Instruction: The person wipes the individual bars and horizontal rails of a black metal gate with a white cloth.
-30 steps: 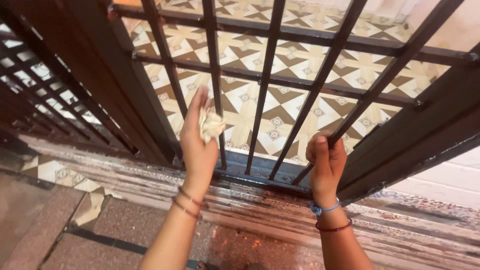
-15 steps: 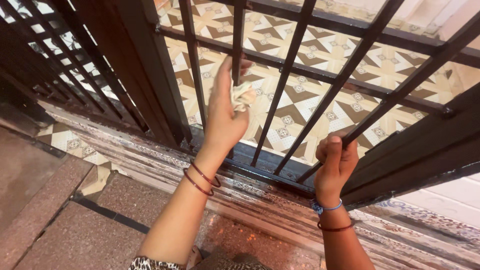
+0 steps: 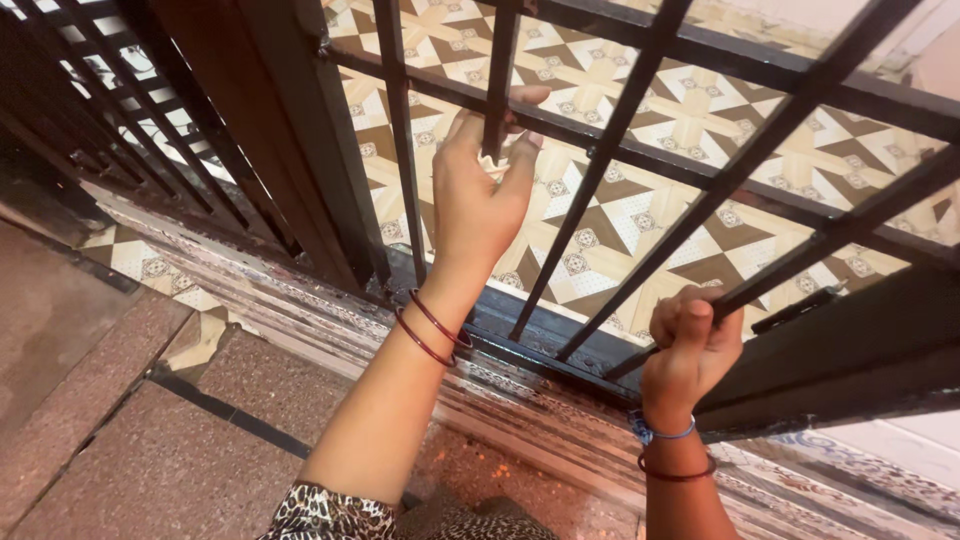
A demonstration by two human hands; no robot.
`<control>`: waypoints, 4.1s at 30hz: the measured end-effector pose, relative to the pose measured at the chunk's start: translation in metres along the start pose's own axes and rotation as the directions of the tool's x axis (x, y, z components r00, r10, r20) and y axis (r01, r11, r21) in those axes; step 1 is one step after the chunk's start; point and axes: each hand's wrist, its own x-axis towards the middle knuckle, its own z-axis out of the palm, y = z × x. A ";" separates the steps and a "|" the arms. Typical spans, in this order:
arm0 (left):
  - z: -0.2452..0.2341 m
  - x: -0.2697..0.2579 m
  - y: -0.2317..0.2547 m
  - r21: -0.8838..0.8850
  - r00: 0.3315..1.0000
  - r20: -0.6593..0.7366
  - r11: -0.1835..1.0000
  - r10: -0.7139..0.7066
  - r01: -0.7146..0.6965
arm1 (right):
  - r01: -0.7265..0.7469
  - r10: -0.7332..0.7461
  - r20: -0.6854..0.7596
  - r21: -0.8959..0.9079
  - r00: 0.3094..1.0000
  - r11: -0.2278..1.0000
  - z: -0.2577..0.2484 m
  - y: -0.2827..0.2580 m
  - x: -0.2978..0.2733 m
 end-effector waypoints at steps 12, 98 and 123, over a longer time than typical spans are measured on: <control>0.000 -0.007 -0.029 0.032 0.999 0.032 0.999 0.005 -0.006 | -0.157 0.135 0.139 0.162 0.981 0.974 -0.005 -0.008 0.002; 0.030 -0.087 0.003 -0.164 1.000 -0.007 0.986 0.010 -0.011 | -0.209 0.251 0.062 -0.382 0.966 0.900 -0.054 0.087 -0.051; 0.055 -0.047 0.004 -0.017 0.994 0.106 0.999 -0.032 0.034 | -0.181 0.217 0.043 -0.408 0.975 0.895 -0.048 0.081 -0.051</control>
